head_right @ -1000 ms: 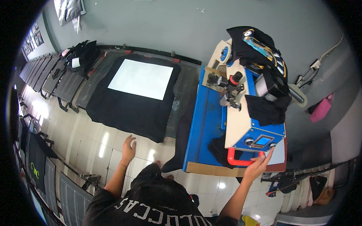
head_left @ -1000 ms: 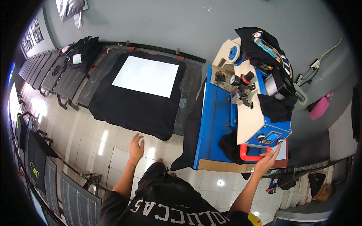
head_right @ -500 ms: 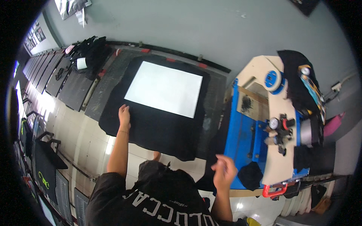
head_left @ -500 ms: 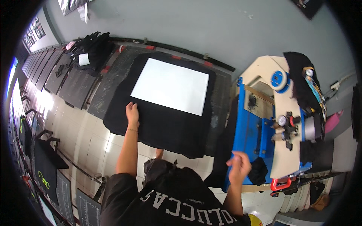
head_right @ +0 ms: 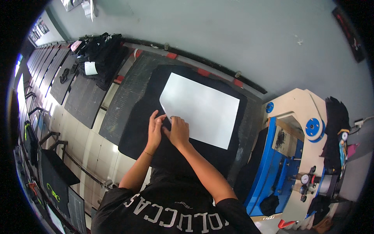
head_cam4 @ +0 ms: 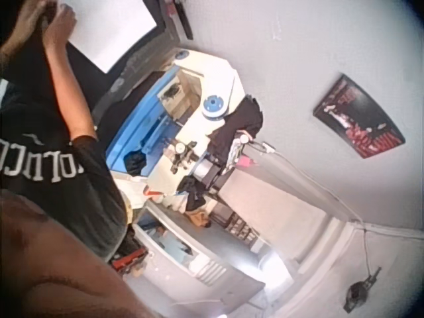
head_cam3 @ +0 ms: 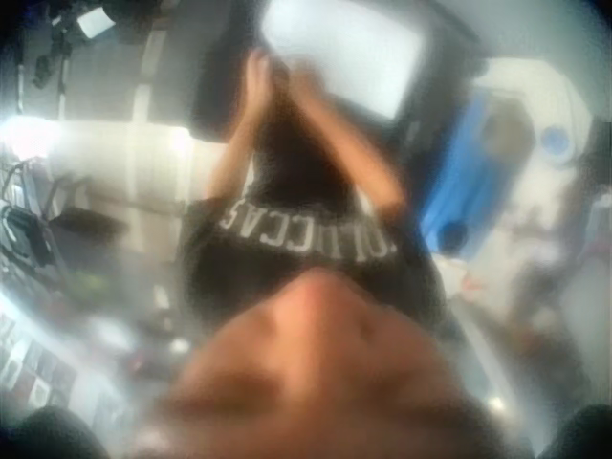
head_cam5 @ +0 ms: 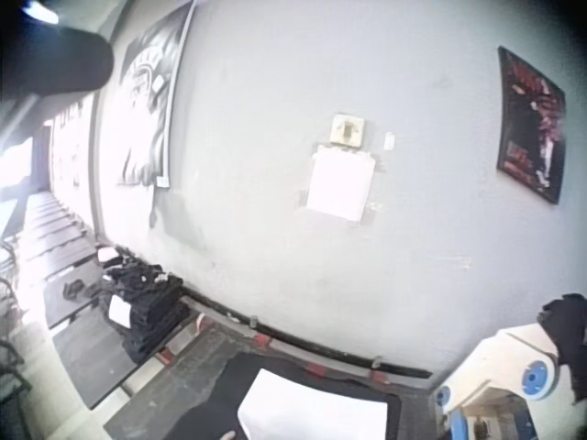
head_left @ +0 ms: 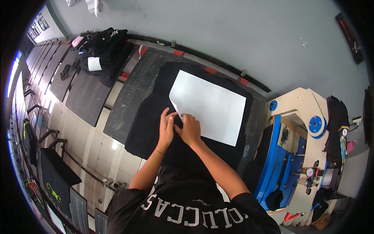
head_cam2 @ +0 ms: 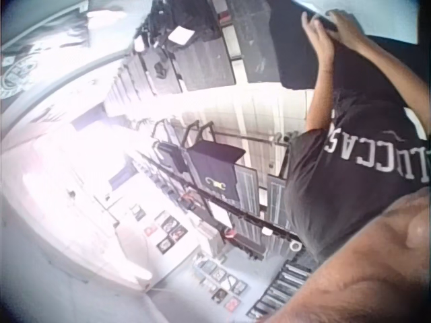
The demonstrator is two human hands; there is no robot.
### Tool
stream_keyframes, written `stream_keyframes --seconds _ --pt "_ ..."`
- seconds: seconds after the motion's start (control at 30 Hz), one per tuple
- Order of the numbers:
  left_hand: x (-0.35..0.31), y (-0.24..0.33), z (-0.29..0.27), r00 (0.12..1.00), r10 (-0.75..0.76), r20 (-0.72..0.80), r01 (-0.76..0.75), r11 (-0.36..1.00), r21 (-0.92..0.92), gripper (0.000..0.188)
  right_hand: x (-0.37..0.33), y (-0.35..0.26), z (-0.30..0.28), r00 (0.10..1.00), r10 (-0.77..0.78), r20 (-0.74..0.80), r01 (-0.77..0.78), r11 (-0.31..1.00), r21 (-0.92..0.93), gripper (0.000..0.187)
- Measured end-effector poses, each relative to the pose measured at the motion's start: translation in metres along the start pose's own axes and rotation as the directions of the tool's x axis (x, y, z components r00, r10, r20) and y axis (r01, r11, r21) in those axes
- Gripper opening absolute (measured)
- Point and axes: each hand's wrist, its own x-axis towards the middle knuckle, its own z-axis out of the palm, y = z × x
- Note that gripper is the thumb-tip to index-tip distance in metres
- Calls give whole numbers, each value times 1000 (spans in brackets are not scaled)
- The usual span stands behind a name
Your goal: The person prepares black t-shirts for screen printing by placing white paper over them and using a heat press machine to set them.
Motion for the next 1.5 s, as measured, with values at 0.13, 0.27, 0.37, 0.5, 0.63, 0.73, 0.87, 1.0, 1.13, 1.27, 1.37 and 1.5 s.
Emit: stream_keyframes --seconds 0.13,0.27,0.37,0.5,0.63,0.73,0.87,1.0,1.13,1.27,1.37,1.5 --pt "29 -18 -11 953 201 225 -301 580 757 50 35 41 16 871 492 3 -470 829 303 30" --pt "74 -40 -6 953 132 274 -297 204 933 64 52 112 1 819 574 -4 -478 685 549 31" --pt "111 -38 2 942 62 330 -336 155 929 69 67 155 -10 785 618 -48 -476 650 593 30" --pt "155 -46 13 915 114 388 -399 106 911 66 84 221 -30 708 703 -59 -477 539 694 23" --pt "210 -54 21 855 173 489 -508 93 856 56 91 269 -67 663 737 -127 -465 539 702 23" --pt "244 -64 37 822 197 535 -556 75 827 50 85 304 -101 579 792 -191 -510 535 674 27" --pt "268 -67 51 814 171 555 -570 60 819 50 68 355 -157 477 805 -352 -569 588 574 29" --pt "279 -70 70 797 158 583 -597 54 801 50 31 400 -242 268 668 -694 -555 696 455 30" --pt "266 -79 70 837 199 510 -525 27 851 56 51 317 -333 340 500 -796 -342 855 391 27" --pt "202 -63 134 770 124 626 -638 136 758 62 14 199 -396 366 394 -843 -127 919 374 28" --pt "152 -94 177 587 105 803 -791 287 541 61 -35 120 -399 327 385 -863 -53 919 390 34" --pt "163 -105 250 567 -21 823 -796 243 555 62 -140 66 -373 388 237 -890 -78 971 225 43"
